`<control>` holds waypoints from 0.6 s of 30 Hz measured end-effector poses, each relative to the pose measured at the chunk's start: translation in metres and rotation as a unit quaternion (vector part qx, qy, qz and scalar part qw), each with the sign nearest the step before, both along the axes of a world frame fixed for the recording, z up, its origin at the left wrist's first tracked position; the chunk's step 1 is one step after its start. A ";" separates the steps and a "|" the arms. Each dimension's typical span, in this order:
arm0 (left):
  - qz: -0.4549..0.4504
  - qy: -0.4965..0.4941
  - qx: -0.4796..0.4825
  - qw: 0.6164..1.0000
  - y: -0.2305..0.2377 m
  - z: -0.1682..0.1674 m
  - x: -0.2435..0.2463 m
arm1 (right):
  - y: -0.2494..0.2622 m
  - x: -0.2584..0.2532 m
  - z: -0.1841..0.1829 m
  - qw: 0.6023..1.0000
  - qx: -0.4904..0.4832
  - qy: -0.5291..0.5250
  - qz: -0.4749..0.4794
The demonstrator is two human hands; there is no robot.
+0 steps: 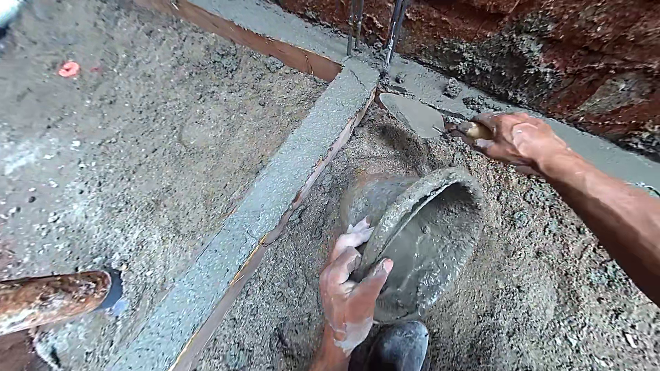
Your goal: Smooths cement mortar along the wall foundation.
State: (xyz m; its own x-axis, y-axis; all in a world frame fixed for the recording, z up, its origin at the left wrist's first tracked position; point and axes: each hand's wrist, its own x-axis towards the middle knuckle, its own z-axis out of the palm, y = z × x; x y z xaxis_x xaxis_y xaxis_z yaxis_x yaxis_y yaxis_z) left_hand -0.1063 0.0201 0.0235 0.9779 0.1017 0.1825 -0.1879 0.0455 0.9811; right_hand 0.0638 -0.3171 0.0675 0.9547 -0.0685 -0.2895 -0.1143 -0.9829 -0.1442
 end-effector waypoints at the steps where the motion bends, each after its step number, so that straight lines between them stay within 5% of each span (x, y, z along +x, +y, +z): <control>1: 0.005 0.025 -0.008 1.000 0.004 0.004 -0.002 | 0.006 0.001 0.000 1.000 0.005 -0.005 -0.026; 8: 0.111 0.249 -0.132 0.953 0.003 -0.020 0.009 | 0.057 0.016 -0.002 0.998 0.006 -0.024 -0.056; 18: 0.138 0.241 -0.118 0.953 -0.001 -0.031 0.008 | 0.128 0.079 -0.021 0.998 -0.033 0.016 -0.058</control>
